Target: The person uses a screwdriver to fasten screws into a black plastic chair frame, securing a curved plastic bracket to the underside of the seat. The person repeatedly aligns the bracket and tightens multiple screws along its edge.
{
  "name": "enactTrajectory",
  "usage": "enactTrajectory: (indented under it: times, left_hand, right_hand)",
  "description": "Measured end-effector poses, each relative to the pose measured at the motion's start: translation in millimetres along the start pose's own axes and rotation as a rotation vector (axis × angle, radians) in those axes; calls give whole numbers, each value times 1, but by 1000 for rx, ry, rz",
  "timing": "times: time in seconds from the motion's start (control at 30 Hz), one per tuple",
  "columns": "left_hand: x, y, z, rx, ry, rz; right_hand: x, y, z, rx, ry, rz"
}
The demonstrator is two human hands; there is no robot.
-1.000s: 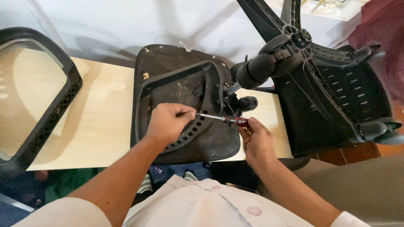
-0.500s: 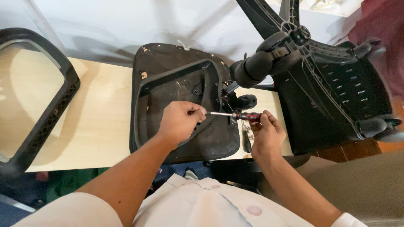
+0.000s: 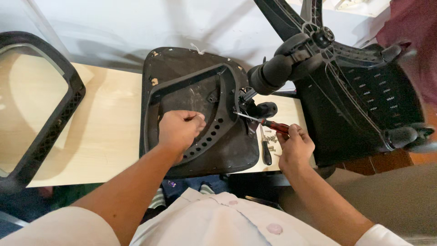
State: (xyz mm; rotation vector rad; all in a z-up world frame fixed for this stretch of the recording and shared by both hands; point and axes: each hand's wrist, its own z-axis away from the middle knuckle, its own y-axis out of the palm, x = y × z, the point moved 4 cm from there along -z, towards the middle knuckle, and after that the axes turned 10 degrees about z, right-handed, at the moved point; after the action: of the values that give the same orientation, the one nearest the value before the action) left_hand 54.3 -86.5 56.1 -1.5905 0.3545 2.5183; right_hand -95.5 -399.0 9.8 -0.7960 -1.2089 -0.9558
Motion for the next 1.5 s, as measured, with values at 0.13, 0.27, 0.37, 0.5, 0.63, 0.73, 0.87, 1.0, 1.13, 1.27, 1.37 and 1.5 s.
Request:
enactTrajectory:
  times: [0.13, 0.27, 0.37, 0.5, 0.63, 0.73, 0.87, 1.0, 1.13, 1.27, 1.37, 1.5]
  left_hand:
    - [7, 15, -5, 196, -24, 253]
    - [12, 30, -4, 265, -47, 224]
    - [12, 39, -6, 305, -98, 160]
    - [11, 52, -4, 333, -144, 88]
    - [9, 69, 2, 340, -145, 21]
    - [7, 80, 5, 303, -154, -46]
    - [5, 90, 9, 254, -176, -115]
    - [7, 99, 11, 208, -202, -142]
    - [12, 103, 10, 141, -177, -143]
    - [20, 103, 9, 89, -184, -170]
    - [27, 108, 10, 76, -194, -179]
    - [31, 113, 11, 80, -158, -226]
  right_hand:
    - [-9, -3, -13, 82, 3, -77]
    - [-21, -11, -10, 9, 101, -101]
    - [-28, -16, -8, -51, 198, -161]
    - [-35, -24, -17, -30, 322, -180]
    - [-36, -17, -26, 198, 373, -299]
    - [-21, -4, -23, 333, 400, -190]
    - [15, 15, 2, 426, 300, 91]
    - [35, 44, 36, 686, 30, 527]
    - [33, 54, 56, 845, -168, 599]
    - [34, 50, 57, 859, -386, 601]
    - [32, 48, 53, 837, -432, 619]
    - [31, 43, 49, 782, -493, 698]
